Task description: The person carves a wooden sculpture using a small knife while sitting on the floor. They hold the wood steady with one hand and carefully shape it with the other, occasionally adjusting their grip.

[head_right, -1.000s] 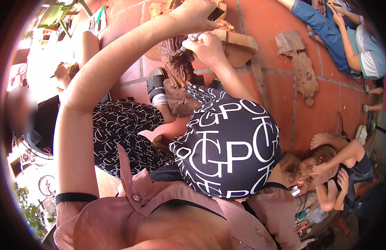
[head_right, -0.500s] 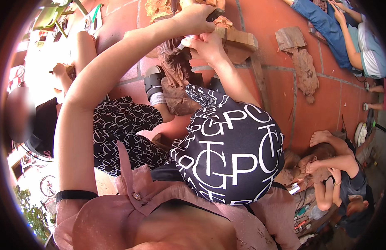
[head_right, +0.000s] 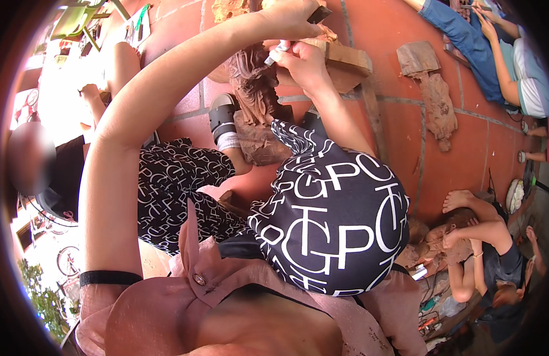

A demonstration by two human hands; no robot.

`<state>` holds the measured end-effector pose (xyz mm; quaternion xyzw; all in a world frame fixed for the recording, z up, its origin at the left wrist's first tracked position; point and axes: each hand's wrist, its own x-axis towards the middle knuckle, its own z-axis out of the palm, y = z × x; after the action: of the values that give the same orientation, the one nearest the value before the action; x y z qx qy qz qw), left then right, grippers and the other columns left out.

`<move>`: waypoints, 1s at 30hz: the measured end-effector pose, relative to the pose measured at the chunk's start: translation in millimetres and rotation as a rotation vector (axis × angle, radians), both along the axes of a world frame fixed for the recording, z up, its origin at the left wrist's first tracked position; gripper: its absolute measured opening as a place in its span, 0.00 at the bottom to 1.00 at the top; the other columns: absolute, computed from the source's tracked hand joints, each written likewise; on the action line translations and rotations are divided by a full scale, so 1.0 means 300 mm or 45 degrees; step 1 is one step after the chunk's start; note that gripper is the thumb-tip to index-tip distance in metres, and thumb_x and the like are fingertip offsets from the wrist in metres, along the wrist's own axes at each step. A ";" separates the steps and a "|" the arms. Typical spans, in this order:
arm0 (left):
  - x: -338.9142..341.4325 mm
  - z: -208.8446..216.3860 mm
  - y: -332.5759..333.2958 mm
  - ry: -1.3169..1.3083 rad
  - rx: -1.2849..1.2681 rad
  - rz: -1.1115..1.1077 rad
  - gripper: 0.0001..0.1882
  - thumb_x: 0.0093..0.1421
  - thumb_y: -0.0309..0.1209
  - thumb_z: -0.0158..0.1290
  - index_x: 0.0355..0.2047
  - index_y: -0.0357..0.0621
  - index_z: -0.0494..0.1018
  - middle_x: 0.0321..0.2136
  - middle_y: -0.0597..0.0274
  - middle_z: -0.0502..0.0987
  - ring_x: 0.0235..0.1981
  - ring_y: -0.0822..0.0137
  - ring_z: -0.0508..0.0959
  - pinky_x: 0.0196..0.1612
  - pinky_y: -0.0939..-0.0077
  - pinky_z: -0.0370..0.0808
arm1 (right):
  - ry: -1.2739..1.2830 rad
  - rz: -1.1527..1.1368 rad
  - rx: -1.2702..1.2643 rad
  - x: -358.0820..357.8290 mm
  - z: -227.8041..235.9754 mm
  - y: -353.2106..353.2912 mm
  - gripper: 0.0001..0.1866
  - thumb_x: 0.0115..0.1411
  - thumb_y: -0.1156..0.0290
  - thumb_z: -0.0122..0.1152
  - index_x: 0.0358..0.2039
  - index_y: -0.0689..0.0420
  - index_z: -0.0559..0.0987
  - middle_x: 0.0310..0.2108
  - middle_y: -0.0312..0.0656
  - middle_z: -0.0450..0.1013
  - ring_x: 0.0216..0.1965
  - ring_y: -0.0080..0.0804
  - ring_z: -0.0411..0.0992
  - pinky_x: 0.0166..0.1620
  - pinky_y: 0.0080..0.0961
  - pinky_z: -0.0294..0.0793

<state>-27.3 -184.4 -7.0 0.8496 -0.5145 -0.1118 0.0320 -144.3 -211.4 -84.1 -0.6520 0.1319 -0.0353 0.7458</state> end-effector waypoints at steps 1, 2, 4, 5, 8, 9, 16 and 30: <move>-0.036 0.053 0.017 -0.084 0.039 0.059 0.21 0.52 0.41 0.51 0.41 0.39 0.70 0.34 0.53 0.78 0.35 0.58 0.79 0.41 0.56 0.67 | 0.013 0.021 -0.047 -0.004 -0.005 -0.004 0.13 0.59 0.67 0.57 0.42 0.60 0.76 0.39 0.35 0.73 0.39 0.19 0.70 0.47 0.19 0.68; -0.070 0.120 0.068 -0.098 -0.105 0.058 0.19 0.53 0.42 0.50 0.39 0.40 0.71 0.32 0.54 0.79 0.33 0.59 0.80 0.40 0.56 0.68 | 0.017 -0.010 -0.029 0.008 -0.017 0.007 0.12 0.58 0.66 0.59 0.38 0.60 0.77 0.36 0.33 0.73 0.36 0.17 0.69 0.44 0.18 0.66; -0.022 0.052 0.061 -0.165 0.015 0.036 0.18 0.52 0.41 0.50 0.36 0.40 0.73 0.30 0.55 0.79 0.30 0.60 0.80 0.38 0.54 0.68 | 0.004 -0.040 -0.103 0.008 0.006 0.024 0.11 0.53 0.65 0.63 0.28 0.60 0.77 0.25 0.29 0.71 0.27 0.14 0.64 0.31 0.15 0.62; -0.009 0.027 0.062 -0.197 0.074 0.025 0.17 0.52 0.41 0.50 0.35 0.41 0.73 0.30 0.55 0.79 0.29 0.60 0.80 0.37 0.53 0.68 | 0.000 -0.055 -0.141 0.009 0.016 0.032 0.12 0.51 0.65 0.66 0.22 0.60 0.77 0.20 0.27 0.69 0.22 0.12 0.61 0.25 0.14 0.61; -0.005 -0.022 0.056 0.128 -0.043 0.116 0.24 0.49 0.34 0.54 0.43 0.30 0.67 0.31 0.45 0.77 0.34 0.49 0.79 0.36 0.60 0.75 | -0.169 -0.103 -0.215 0.022 -0.007 0.054 0.12 0.50 0.65 0.67 0.21 0.60 0.77 0.19 0.27 0.68 0.23 0.12 0.62 0.25 0.14 0.61; -0.009 -0.032 0.044 0.128 -0.047 0.104 0.23 0.50 0.33 0.54 0.43 0.32 0.67 0.30 0.45 0.77 0.33 0.49 0.79 0.35 0.60 0.75 | -0.179 -0.130 -0.281 0.024 -0.031 0.041 0.11 0.50 0.66 0.67 0.21 0.60 0.77 0.19 0.27 0.68 0.23 0.12 0.62 0.25 0.14 0.61; 0.026 -0.062 0.027 -0.154 -0.025 -0.013 0.16 0.50 0.41 0.53 0.31 0.39 0.74 0.26 0.53 0.78 0.26 0.59 0.79 0.34 0.57 0.69 | -0.112 -0.129 -0.101 0.008 0.004 0.036 0.09 0.52 0.70 0.65 0.27 0.59 0.74 0.25 0.27 0.68 0.27 0.12 0.63 0.32 0.13 0.64; -0.077 0.042 0.055 -0.055 -0.037 0.112 0.20 0.52 0.39 0.53 0.40 0.39 0.72 0.28 0.49 0.78 0.32 0.55 0.79 0.38 0.61 0.67 | -0.147 -0.118 0.012 0.002 -0.038 0.029 0.09 0.54 0.74 0.62 0.35 0.58 0.75 0.35 0.31 0.70 0.38 0.18 0.67 0.45 0.17 0.65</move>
<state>-50.5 -167.7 5.5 0.8730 -0.4789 -0.0844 0.0382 -143.5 -202.6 -95.4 -0.6385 0.1189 -0.1066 0.7529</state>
